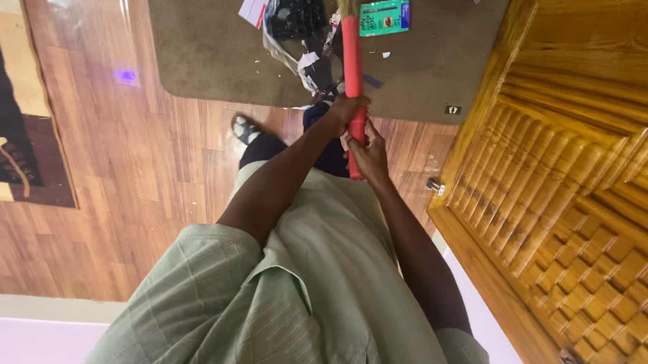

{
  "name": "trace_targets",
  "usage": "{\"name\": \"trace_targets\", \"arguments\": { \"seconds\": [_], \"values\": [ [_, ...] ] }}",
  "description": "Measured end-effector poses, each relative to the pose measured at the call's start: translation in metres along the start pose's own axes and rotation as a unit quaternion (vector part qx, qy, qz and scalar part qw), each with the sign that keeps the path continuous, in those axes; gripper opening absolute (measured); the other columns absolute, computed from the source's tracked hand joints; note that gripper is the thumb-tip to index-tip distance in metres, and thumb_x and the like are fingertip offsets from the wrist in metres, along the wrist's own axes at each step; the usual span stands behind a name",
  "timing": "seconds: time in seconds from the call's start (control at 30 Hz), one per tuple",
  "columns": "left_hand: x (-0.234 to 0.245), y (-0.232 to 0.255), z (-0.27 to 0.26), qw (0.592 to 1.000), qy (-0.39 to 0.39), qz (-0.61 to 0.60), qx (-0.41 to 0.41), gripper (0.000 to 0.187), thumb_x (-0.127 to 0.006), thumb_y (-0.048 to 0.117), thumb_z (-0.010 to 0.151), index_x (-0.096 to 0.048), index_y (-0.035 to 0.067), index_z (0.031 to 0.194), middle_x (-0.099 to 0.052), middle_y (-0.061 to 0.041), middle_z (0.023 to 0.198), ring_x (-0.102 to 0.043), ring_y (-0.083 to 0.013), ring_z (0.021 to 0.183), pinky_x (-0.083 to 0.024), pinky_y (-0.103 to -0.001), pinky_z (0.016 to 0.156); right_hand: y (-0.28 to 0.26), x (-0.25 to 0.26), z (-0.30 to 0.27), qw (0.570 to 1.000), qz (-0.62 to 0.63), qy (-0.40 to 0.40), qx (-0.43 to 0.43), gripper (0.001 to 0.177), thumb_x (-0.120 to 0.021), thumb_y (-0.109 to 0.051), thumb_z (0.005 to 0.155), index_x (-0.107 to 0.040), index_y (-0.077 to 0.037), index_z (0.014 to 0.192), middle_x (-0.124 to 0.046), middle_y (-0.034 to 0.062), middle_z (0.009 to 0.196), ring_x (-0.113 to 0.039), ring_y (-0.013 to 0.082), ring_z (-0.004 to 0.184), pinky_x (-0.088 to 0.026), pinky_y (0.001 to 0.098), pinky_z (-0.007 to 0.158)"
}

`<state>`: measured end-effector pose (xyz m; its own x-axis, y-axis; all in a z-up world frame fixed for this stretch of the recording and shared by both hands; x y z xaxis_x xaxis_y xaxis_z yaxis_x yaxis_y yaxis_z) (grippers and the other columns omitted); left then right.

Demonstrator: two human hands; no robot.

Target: The person sweeps a pile of debris across a wooden floor using a broom.

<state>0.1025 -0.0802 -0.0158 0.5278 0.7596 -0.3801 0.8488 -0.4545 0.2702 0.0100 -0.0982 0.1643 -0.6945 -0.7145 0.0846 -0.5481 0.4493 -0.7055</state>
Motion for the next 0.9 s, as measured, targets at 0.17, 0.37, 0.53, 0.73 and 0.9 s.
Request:
{"name": "trace_targets", "arguments": {
  "seconds": [0.17, 0.37, 0.53, 0.73, 0.9],
  "values": [
    [-0.017, 0.044, -0.036, 0.987, -0.019, 0.023, -0.159, 0.021, -0.073, 0.017, 0.088, -0.065, 0.000, 0.096, -0.066, -0.010, 0.075, -0.064, -0.0197, 0.063, -0.053, -0.035, 0.054, -0.032, 0.010, 0.001, 0.996, 0.006, -0.060, 0.070, 0.073, -0.069, -0.005, 0.088, -0.041, -0.008, 0.156, -0.069, 0.0066, 0.089, -0.067, 0.0114, 0.063, -0.058, 0.0285, 0.056],
    [0.002, 0.015, -0.069, 0.988, 0.101, -0.048, -0.106, 0.018, -0.070, 0.017, 0.090, -0.061, 0.002, 0.095, -0.064, -0.008, 0.074, -0.062, -0.0200, 0.060, -0.053, -0.036, 0.054, -0.035, 0.024, -0.008, 0.985, -0.039, -0.166, 0.028, 0.075, -0.074, -0.008, 0.083, -0.043, -0.004, 0.152, -0.071, 0.0034, 0.094, -0.067, 0.0088, 0.070, -0.058, 0.0288, 0.061],
    [0.045, -0.043, -0.073, 0.966, 0.204, -0.160, -0.014, 0.023, -0.073, 0.020, 0.089, -0.061, 0.001, 0.094, -0.065, -0.012, 0.075, -0.065, -0.0239, 0.061, -0.057, -0.040, 0.054, 0.003, 0.017, 0.004, 0.955, -0.027, -0.282, -0.084, 0.053, -0.071, -0.013, 0.088, -0.055, 0.002, 0.137, -0.069, 0.0076, 0.088, -0.065, 0.0127, 0.062, -0.056, 0.0300, 0.055],
    [0.050, -0.071, -0.043, 0.975, 0.126, -0.134, 0.124, 0.033, -0.069, 0.035, 0.088, -0.062, 0.004, 0.092, -0.064, -0.011, 0.072, -0.062, -0.0279, 0.056, -0.052, -0.043, 0.047, 0.048, 0.026, 0.029, 0.943, 0.058, -0.238, -0.226, 0.034, -0.065, -0.013, 0.091, -0.060, 0.005, 0.119, -0.070, 0.0094, 0.085, -0.068, 0.0174, 0.059, -0.057, 0.0316, 0.048],
    [0.012, -0.040, -0.002, 0.994, 0.096, 0.019, 0.036, 0.028, -0.071, 0.031, 0.090, -0.066, 0.004, 0.097, -0.070, -0.009, 0.079, -0.068, -0.0219, 0.063, -0.054, -0.037, 0.051, 0.036, 0.048, 0.029, 0.975, 0.095, -0.157, -0.126, 0.038, -0.066, -0.012, 0.089, -0.057, 0.002, 0.123, -0.069, 0.0083, 0.086, -0.066, 0.0191, 0.055, -0.054, 0.0334, 0.043]
  ]
}}
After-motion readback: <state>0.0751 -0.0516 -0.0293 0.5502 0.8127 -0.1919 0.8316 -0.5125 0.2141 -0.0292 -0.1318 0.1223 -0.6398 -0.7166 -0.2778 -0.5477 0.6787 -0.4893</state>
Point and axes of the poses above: each hand's wrist, its own z-axis towards the middle knuckle, its own x-axis out of the back of the hand, y = z × x, the point moved 1 cm from there along z, towards the middle knuckle
